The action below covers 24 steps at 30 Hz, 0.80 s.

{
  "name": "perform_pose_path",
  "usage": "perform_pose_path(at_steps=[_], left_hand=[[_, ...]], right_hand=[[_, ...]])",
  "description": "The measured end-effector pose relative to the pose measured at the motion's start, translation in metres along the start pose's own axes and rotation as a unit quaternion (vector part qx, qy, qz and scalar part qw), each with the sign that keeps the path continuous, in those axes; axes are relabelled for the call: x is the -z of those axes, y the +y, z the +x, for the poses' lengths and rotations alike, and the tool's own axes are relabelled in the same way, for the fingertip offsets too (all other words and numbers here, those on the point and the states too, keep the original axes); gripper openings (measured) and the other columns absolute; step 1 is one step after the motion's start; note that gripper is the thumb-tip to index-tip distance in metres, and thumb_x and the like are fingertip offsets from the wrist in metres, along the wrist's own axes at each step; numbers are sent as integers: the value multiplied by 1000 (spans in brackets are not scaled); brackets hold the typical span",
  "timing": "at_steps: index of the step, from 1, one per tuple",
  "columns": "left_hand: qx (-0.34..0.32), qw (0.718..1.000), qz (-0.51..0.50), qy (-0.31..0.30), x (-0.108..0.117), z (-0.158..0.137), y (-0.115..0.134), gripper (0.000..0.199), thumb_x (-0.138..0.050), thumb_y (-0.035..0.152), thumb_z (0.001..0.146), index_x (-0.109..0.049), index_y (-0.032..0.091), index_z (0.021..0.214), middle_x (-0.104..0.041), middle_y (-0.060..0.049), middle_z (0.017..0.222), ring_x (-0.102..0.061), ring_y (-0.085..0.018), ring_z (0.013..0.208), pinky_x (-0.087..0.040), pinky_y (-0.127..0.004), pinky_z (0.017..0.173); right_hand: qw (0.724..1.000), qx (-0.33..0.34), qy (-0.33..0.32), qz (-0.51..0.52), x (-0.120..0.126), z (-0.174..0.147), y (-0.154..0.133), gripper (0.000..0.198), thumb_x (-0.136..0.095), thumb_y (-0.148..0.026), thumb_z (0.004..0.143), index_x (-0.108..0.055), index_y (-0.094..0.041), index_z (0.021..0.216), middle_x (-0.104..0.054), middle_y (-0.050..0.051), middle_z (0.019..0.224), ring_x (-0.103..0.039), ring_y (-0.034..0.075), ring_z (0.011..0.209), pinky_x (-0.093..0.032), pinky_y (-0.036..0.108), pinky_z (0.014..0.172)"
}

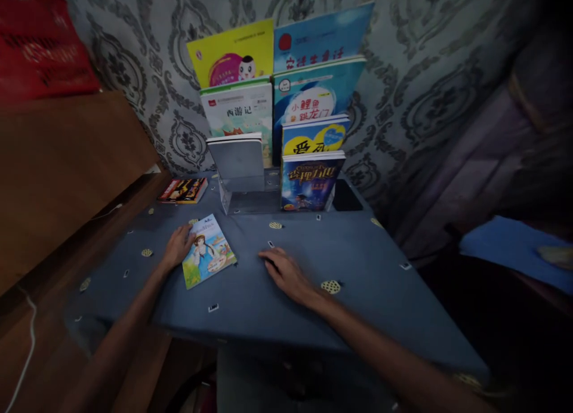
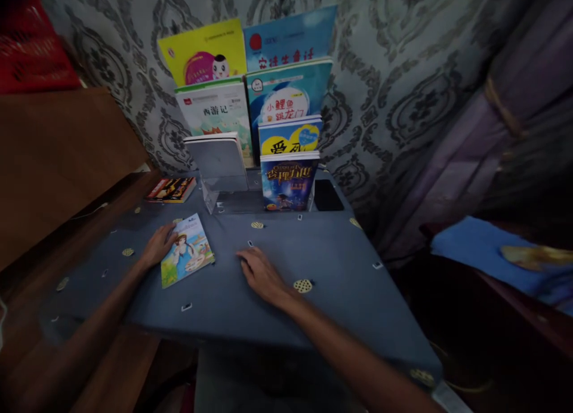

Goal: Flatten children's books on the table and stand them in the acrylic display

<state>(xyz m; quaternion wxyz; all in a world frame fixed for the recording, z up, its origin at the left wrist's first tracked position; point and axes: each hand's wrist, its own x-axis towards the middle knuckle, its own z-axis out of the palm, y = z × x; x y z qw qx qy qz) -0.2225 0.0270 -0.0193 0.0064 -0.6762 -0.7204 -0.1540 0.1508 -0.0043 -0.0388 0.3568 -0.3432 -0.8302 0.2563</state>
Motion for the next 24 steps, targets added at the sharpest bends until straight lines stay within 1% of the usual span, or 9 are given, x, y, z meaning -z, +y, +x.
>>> perform_pose_path(at_steps=[5, 10, 14, 19, 21, 24], left_hand=[[-66, 998, -18, -1, -13, -14, 40, 43, -38, 33, 98, -54, 15, 134, -60, -12, 139, -53, -26, 131, -41, -42, 115], [-107, 994, -38, 5, -27, -21, 88, 45, -39, 32, 99, -54, 11, 136, -57, -16, 142, -51, -27, 135, -38, -42, 117], [-157, 985, -65, 3, -38, -17, 129, 42, -42, 31, 99, -54, 12, 134, -59, -16, 141, -52, -26, 135, -39, -42, 117], [-210, 973, -97, -12, -55, -7, 184, 40, -44, 30, 99, -55, 14, 134, -57, -15, 144, -50, -25, 137, -36, -44, 119], [-228, 967, -111, -15, -62, -4, 209, 39, -44, 30, 99, -55, 14, 133, -59, -16, 141, -51, -26, 136, -36, -45, 119], [-248, 961, -122, -21, -70, 0, 246, 38, -45, 29, 99, -57, 14, 132, -60, -16, 140, -51, -27, 136, -36, -46, 118]], right_hand=[[999, -16, 22, -22, 5, -3, 6, 38, -45, -16, 95, -65, -21, 127, -67, 11, 129, -57, 24, 127, -47, 49, 110], [996, -52, 32, -61, 24, -9, 17, 40, -45, -15, 94, -63, -19, 129, -66, 12, 132, -57, 23, 127, -45, 45, 111], [985, -96, 29, -143, 50, -17, 34, 40, -44, -16, 95, -63, -17, 130, -63, 14, 137, -55, 26, 131, -41, 47, 112], [953, -158, 47, -256, 94, -35, 67, 40, -44, -16, 94, -62, -16, 130, -61, 16, 141, -52, 29, 134, -33, 53, 114], [942, -183, 63, -276, 109, -43, 78, 40, -43, -16, 94, -63, -15, 129, -62, 16, 140, -53, 30, 133, -34, 52, 113], [942, -193, 84, -263, 123, -50, 88, 40, -41, -16, 94, -63, -16, 128, -64, 15, 136, -57, 28, 128, -39, 48, 109]])
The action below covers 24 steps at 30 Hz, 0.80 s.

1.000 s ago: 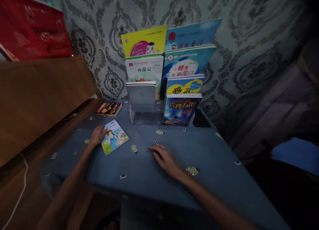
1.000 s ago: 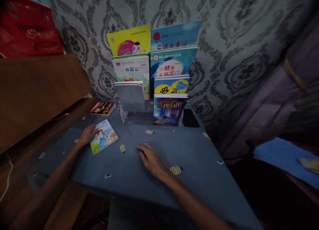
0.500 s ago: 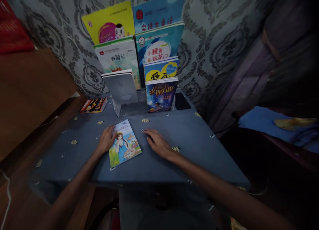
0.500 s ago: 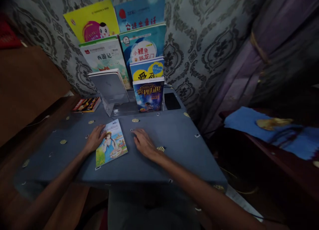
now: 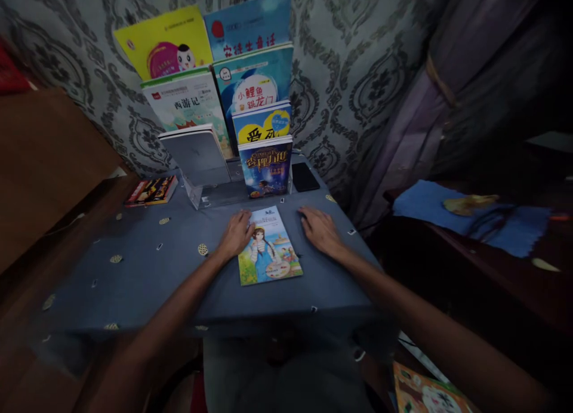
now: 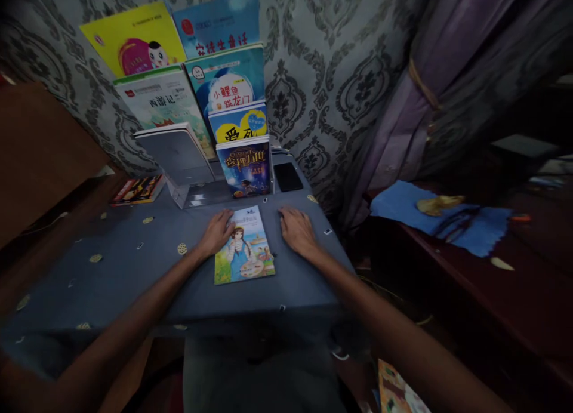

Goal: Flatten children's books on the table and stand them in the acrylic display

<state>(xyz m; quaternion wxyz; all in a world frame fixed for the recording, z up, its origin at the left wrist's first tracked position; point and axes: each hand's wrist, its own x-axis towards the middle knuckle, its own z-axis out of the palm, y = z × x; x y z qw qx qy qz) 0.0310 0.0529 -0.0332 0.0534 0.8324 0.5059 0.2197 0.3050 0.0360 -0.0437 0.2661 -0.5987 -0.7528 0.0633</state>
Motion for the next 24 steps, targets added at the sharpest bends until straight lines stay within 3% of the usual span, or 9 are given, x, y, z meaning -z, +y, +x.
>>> perform_pose_path(at_steps=[6, 12, 15, 20, 24], left_hand=[[-10, 1000, -17, -17, -21, 33, 34, 39, -49, 29, 98, -57, 13, 132, -57, -18, 143, -47, -29, 140, -33, -48, 120], [-10, 994, -102, 38, -19, 28, 22, 37, -42, 18, 96, -58, 15, 130, -60, -14, 139, -52, -23, 134, -38, -41, 117], [6, 988, -137, 63, -13, 24, 12, 38, -39, 11, 93, -59, 16, 125, -68, -12, 123, -61, -21, 119, -46, -39, 109], [18, 977, -193, 91, -12, 23, 7, 47, -38, 7, 89, -53, 18, 132, -71, -9, 115, -65, -20, 110, -49, -38, 104], [27, 971, -213, 104, -14, 22, 7, 62, -42, 7, 84, -41, 19, 145, -71, -10, 116, -68, -22, 103, -52, -40, 98]], right_hand=[[999, -6, 5, 35, 3, 0, 2, 41, -38, -18, 96, -61, -15, 130, -67, 14, 133, -60, 28, 123, -41, 46, 108], [999, -8, 18, 33, 13, -3, -6, 41, -41, -18, 95, -61, -15, 131, -65, 15, 136, -57, 30, 127, -42, 47, 108], [998, 59, 30, 14, 19, -1, -23, 42, -43, -13, 92, -62, -15, 130, -61, 15, 141, -51, 29, 135, -38, 49, 113], [970, 229, -68, 34, 3, 19, -70, 47, -46, -6, 88, -57, -17, 133, -60, 14, 141, -50, 25, 136, -37, 45, 115], [964, 236, -116, 41, -20, 33, -93, 43, -42, -1, 89, -56, -12, 128, -64, 16, 131, -57, 24, 127, -39, 42, 114]])
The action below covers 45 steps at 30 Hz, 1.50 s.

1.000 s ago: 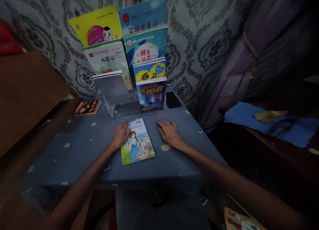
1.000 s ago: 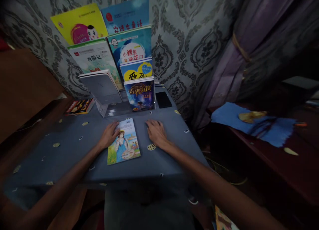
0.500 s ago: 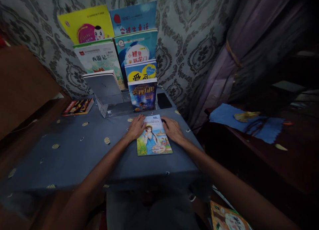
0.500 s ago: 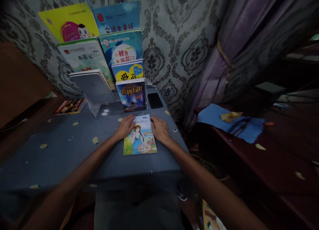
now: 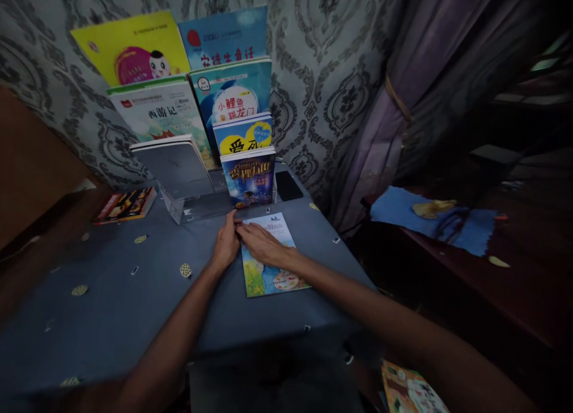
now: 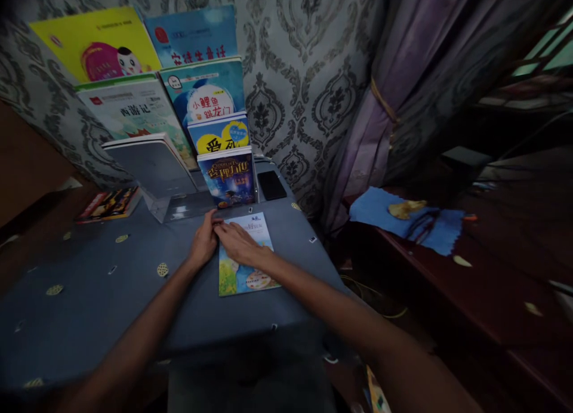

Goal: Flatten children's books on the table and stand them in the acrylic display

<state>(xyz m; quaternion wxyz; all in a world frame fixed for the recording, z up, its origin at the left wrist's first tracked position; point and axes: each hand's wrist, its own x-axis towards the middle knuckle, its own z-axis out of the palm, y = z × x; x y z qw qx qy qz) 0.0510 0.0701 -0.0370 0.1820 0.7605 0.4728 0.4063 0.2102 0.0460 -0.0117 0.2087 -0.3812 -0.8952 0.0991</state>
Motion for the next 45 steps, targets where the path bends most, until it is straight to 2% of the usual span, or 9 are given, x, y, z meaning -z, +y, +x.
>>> perform_pose_path(at_steps=[5, 12, 18, 21, 26, 32, 36, 40, 45], left_hand=[[28, 999, 33, -15, 0, 1, 2, 65, -44, 9, 86, -33, 17, 150, -69, -13, 119, -67, -26, 106, -52, -45, 99], [-23, 995, 96, -14, -5, 1, 4, 55, -44, 10, 88, -40, 14, 143, -66, -15, 118, -62, -27, 113, -49, -48, 103], [-50, 989, 139, -16, -5, 0, 8, 45, -43, 11, 90, -48, 14, 135, -65, -14, 118, -61, -26, 114, -47, -47, 104], [-61, 979, 194, -32, -4, -1, 12, 35, -40, 13, 94, -58, 16, 124, -65, -13, 114, -60, -27, 111, -48, -47, 102], [-82, 963, 251, -61, -1, -1, 18, 33, -42, 14, 95, -65, 18, 118, -66, -14, 124, -55, -30, 126, -45, -49, 106], [-115, 948, 269, -127, -6, 9, 27, 35, -44, 21, 99, -63, 15, 127, -64, -15, 135, -46, -32, 139, -36, -56, 114], [-154, 942, 256, -153, -19, 18, 37, 37, -44, 26, 100, -62, 18, 132, -60, -15, 139, -44, -31, 140, -37, -55, 113], [-203, 938, 224, -167, -35, 22, 50, 40, -43, 31, 101, -62, 21, 135, -55, -16, 135, -48, -30, 128, -42, -51, 107], [-239, 931, 176, -212, -38, 13, 67, 40, -42, 33, 102, -65, 23, 134, -52, -15, 130, -46, -29, 124, -40, -49, 109]], right_hand=[[999, -33, 9, -1, -5, 0, 7, 47, -43, -2, 91, -52, -10, 136, -60, 21, 139, -52, 26, 136, -36, 46, 118], [992, -116, 21, -48, 16, -30, 40, 51, -46, -3, 89, -52, -8, 140, -59, 23, 141, -52, 28, 138, -33, 49, 120], [982, -169, 85, 1, 24, -52, 69, 47, -45, -7, 93, -60, -18, 136, -65, 13, 138, -59, 24, 131, -36, 49, 118], [972, -189, 122, 73, 25, -52, 79, 43, -46, -13, 95, -64, -21, 132, -70, 9, 131, -66, 24, 121, -45, 47, 111], [940, -185, 176, 226, 26, -48, 97, 39, -47, -17, 95, -65, -18, 130, -76, 9, 117, -71, 24, 109, -55, 41, 95], [907, -200, 196, 314, 23, -46, 108, 40, -48, -20, 97, -59, -17, 136, -77, 9, 115, -70, 22, 111, -54, 39, 97], [903, -205, 201, 320, 23, -45, 109, 38, -50, -21, 97, -61, -18, 133, -78, 8, 113, -71, 22, 111, -53, 41, 100], [905, -191, 200, 324, 23, -44, 110, 37, -51, -22, 97, -62, -18, 133, -77, 8, 114, -70, 22, 113, -52, 42, 102], [910, -188, 197, 313, 25, -44, 107, 37, -48, -20, 99, -61, -16, 133, -76, 10, 117, -70, 21, 113, -52, 41, 102]])
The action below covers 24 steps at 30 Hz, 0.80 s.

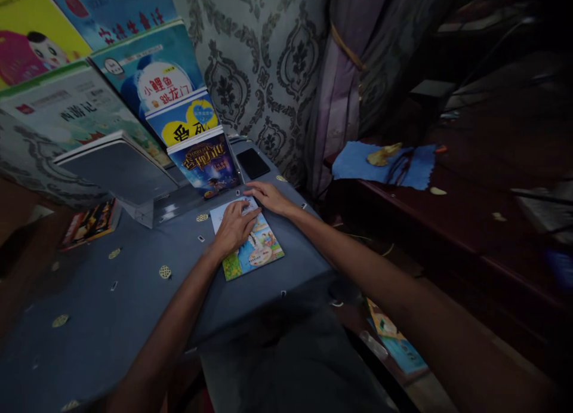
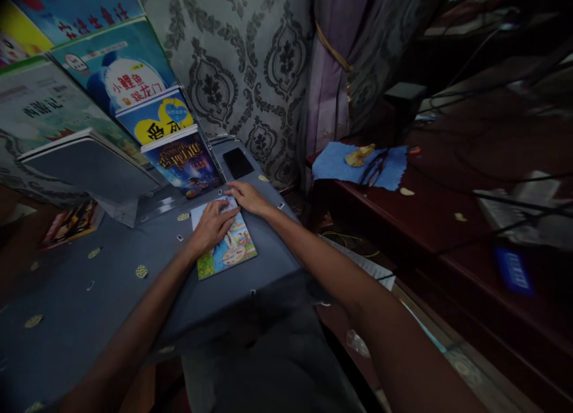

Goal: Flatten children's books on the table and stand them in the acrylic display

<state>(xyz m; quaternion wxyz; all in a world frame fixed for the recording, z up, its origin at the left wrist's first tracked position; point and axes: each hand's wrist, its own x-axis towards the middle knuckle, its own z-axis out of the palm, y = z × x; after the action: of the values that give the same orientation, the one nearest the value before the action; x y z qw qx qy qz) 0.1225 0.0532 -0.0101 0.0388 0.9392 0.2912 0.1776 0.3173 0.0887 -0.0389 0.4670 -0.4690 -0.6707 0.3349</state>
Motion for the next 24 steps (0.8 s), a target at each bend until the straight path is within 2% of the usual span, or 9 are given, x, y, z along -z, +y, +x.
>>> perform_pose_path(at_steps=[7, 15, 19, 24], left_hand=[[-49, 997, -59, -33, 7, -16, 23, 38, -44, 33, 102, -67, 28, 132, -52, -14, 132, -43, -30, 127, -39, -50, 109], [-98, 985, -105, -100, 23, -33, 51, 37, -44, 34, 102, -65, 36, 133, -50, -11, 142, -43, -29, 132, -36, -50, 112], [-111, 981, -109, -118, 26, -37, 57, 37, -46, 34, 102, -64, 38, 133, -50, -9, 144, -41, -29, 136, -32, -54, 116], [-112, 979, -121, -121, 25, -38, 57, 38, -46, 34, 101, -63, 36, 135, -51, -8, 145, -42, -29, 137, -35, -53, 116]], right_hand=[[1000, 2, 0, -18, 0, -2, -3, 38, -47, -19, 98, -60, -17, 134, -77, 9, 116, -70, 21, 113, -51, 41, 103], [999, 0, 7, -31, 0, -1, -3, 38, -46, -17, 98, -60, -14, 132, -77, 9, 113, -69, 19, 114, -50, 38, 103], [999, 1, 6, -33, 0, -1, -2, 37, -46, -16, 97, -60, -13, 131, -78, 9, 112, -70, 19, 111, -50, 38, 101], [999, 5, 1, -34, -1, -3, -3, 38, -45, -16, 97, -60, -14, 133, -77, 9, 115, -70, 20, 112, -52, 38, 100]])
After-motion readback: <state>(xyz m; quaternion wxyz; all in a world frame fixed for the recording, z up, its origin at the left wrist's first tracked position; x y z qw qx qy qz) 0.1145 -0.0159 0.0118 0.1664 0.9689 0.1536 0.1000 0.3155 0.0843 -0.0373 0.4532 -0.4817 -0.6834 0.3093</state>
